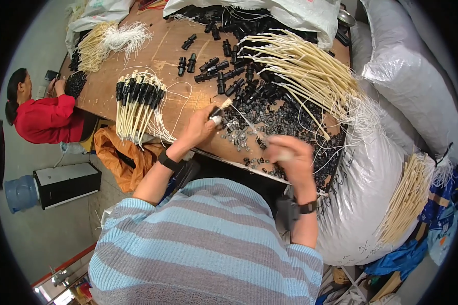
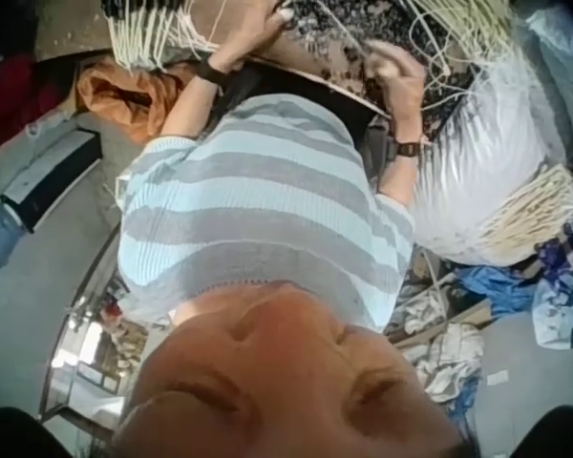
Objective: Assembling small black plastic components onto white sticks or wires at a workbench.
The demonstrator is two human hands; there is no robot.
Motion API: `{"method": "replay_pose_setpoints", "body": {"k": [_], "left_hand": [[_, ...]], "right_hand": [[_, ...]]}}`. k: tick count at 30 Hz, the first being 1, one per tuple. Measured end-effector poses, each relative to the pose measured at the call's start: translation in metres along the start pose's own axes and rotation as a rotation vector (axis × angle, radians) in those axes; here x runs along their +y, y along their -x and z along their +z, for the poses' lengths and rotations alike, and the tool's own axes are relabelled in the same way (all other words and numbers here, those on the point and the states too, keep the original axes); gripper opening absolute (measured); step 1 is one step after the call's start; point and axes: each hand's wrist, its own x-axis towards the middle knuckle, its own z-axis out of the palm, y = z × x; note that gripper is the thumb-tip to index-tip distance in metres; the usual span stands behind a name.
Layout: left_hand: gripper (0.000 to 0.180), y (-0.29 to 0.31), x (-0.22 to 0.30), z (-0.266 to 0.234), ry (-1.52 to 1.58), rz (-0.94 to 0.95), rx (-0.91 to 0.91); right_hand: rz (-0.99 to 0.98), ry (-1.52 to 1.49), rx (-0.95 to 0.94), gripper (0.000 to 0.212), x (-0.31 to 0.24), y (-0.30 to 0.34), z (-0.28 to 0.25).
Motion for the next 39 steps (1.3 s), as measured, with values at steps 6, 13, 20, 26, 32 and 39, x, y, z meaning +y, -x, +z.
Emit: {"method": "replay_pose_setpoints", "body": {"k": [6, 13, 20, 26, 32, 39], "left_hand": [[0.019, 0.007, 0.037, 0.026, 0.334, -0.115, -0.150], [0.041, 0.019, 0.031, 0.019, -0.239, 0.172, -0.060], [0.040, 0.019, 0.043, 0.015, -0.323, 0.215, -0.139], [0.042, 0.019, 0.039, 0.018, -0.307, 0.249, -0.172], [0.043, 0.020, 0.040, 0.020, -0.287, 0.223, -0.190], [0.045, 0.019, 0.042, 0.019, -0.314, 0.212, -0.223]], "right_hand": [[-0.049, 0.911, 0.004, 0.027, 0.045, -0.003, 0.043], [-0.138, 1.053, 0.120, 0.012, 0.039, -0.003, 0.046], [-0.231, 0.993, 0.169, 0.011, 0.048, -0.007, 0.046], [-0.113, 0.894, 0.142, 0.009, 0.049, -0.003, 0.047], [-0.169, 1.013, 0.179, 0.010, 0.047, -0.003, 0.046], [-0.201, 0.941, 0.144, 0.013, 0.052, 0.000, 0.043]]}}
